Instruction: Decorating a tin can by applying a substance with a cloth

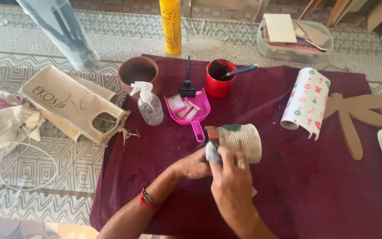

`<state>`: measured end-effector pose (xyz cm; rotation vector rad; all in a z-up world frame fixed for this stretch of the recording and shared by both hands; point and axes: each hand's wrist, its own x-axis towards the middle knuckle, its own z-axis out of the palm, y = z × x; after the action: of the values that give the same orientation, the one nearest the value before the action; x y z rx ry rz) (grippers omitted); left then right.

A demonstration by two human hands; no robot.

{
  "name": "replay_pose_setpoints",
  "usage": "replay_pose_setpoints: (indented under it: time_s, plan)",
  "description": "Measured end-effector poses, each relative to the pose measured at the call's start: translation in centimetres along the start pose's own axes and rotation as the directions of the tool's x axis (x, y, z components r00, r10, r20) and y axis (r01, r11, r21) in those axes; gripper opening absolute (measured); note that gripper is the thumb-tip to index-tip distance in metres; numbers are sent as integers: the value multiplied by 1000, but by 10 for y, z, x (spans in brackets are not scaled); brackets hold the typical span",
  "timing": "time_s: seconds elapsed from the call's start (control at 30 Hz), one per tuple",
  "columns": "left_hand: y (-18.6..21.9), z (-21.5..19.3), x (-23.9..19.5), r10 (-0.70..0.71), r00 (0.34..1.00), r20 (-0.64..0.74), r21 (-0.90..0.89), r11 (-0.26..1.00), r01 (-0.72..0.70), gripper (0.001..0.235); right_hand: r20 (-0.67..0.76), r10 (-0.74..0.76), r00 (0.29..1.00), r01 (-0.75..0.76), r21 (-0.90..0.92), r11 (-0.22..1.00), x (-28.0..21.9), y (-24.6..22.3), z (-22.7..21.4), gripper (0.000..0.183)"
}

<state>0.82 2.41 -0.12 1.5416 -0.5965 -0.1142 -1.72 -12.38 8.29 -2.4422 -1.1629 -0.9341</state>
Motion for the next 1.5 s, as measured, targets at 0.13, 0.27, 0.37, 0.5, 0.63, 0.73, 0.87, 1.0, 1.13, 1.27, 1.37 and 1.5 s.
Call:
replay_pose_setpoints:
  time_s: [0.13,0.27,0.37,0.5,0.63,0.73,0.87,1.0,1.13,1.27,1.37,1.5]
  plan:
    - [6,-3,-2,21,1000,-17,28,999,-20,40,-9,1,1000,-1,3,1000,-25,-8,-3,28]
    - [3,3,-3,4,1000,21,55,998,-5,49,1,44,999,-44,9,999,-12,-1,2,31]
    - [-2,0,-4,-27,999,22,-12,1000,28,48,35,56,998,-56,-11,998,-1,2,8,35]
    - [-9,-3,-5,-92,996,13,-147,985,93,46,-27,64,998,-65,-46,997,-21,-5,11,43]
    - [-14,-3,-8,-145,989,15,-247,958,144,46,-92,22,995,-21,8,1000,-62,8,14,33]
    - [-16,-6,-11,-214,972,101,-586,777,232,68,-10,33,999,-32,88,996,-77,25,3,29]
    - [-36,5,-7,-192,980,-52,-792,605,77,69,-130,176,976,-99,456,884,-75,40,-13,17]
    - [21,25,17,-217,953,-212,-796,604,-40,93,-363,317,876,-117,478,871,-23,28,-23,24]
    - [40,34,25,-308,923,-232,-855,518,-42,86,-261,177,949,-32,477,878,9,15,-7,17]
    - [58,27,37,-413,857,-308,-900,420,-121,78,-268,61,961,34,335,942,-14,15,2,18]
    - [66,19,43,-404,840,-361,-889,422,-179,76,-264,70,962,30,356,934,-45,19,6,15]
    - [66,-2,49,-420,827,-373,-887,423,-184,88,-107,116,988,-92,209,974,-87,45,8,27]
